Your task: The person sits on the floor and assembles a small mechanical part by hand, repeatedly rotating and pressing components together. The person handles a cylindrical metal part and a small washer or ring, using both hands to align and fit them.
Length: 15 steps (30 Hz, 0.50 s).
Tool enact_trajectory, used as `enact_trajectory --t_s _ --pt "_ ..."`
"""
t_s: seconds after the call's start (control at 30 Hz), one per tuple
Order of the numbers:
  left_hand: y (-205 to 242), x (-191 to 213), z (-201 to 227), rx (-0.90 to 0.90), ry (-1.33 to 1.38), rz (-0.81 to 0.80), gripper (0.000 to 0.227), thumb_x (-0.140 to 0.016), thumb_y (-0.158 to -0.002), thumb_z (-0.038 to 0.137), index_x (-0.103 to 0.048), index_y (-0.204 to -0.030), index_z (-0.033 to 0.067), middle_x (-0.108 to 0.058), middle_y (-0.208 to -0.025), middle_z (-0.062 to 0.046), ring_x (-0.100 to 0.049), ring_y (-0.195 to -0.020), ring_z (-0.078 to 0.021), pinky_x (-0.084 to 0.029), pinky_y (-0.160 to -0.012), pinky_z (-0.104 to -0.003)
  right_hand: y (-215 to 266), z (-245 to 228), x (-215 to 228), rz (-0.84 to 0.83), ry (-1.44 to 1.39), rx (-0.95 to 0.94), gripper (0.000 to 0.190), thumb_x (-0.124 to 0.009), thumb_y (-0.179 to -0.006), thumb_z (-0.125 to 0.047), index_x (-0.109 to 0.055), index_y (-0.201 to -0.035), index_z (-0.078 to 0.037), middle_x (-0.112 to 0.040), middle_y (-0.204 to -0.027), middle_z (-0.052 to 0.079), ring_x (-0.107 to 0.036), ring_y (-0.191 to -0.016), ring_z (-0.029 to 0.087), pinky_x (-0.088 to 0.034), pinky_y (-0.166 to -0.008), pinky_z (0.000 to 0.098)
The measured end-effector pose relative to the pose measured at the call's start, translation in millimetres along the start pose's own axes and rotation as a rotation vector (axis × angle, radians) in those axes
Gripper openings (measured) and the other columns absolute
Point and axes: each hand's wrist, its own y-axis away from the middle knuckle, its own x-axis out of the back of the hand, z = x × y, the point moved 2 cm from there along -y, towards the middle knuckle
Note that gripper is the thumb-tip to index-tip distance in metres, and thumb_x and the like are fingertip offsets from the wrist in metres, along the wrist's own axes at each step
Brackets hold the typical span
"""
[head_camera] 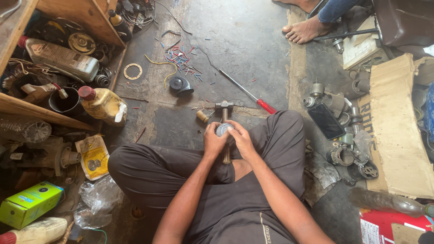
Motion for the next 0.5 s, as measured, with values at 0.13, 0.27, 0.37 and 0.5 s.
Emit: enact_trajectory --t_s 0.13,0.27,0.37,0.5 --pt "-0.6 -0.1 0.2 -0.012 -0.019 -0.007 0.036 -0.083 -0.077 0.026 -0.068 -0.101 0.0042 -0.068 -0.100 -0.016 -0.068 -0.093 -0.0342 -0.055 -0.079 -0.043 -0.6 -0.9 -1.7 -0.002 0.006 -0.002 0.040 -0.062 -0.101 -0.020 -0.060 -0.135 0.000 -0.067 -0.120 0.005 -0.060 -0.112 0.011 -0.046 -0.100 0.0266" --pt "-1.5 0.6 2.5 -0.009 -0.031 -0.008 0.036 -0.082 -0.077 0.027 -0.068 -0.102 0.0046 -0.067 -0.101 -0.016 -0.068 -0.093 -0.0357 -0.054 -0.079 -0.044 -2.4 -1.4 -1.1 -0.001 0.014 -0.020 0.040 -0.063 -0.099 -0.019 -0.059 -0.135 -0.001 -0.066 -0.121 0.003 -0.059 -0.114 0.010 -0.044 -0.101 0.0263" --pt "3.4 1.5 0.9 -0.002 -0.050 -0.015 0.037 -0.082 -0.078 0.028 -0.067 -0.103 0.0053 -0.067 -0.101 -0.016 -0.067 -0.094 -0.0366 -0.054 -0.079 -0.044 -1.4 0.8 -0.5 0.009 0.000 -0.010 0.041 -0.063 -0.098 -0.018 -0.061 -0.134 0.000 -0.068 -0.121 0.005 -0.061 -0.114 0.011 -0.045 -0.101 0.0273" --pt "-0.3 0.2 1.1 0.014 -0.051 -0.019 0.038 -0.082 -0.077 0.028 -0.067 -0.104 0.0062 -0.067 -0.102 -0.016 -0.067 -0.095 -0.0365 -0.054 -0.080 -0.045 -2.6 -0.4 -0.5 0.015 0.012 -0.033 0.041 -0.064 -0.098 -0.017 -0.060 -0.136 0.000 -0.067 -0.121 0.005 -0.059 -0.114 0.012 -0.044 -0.102 0.0273"
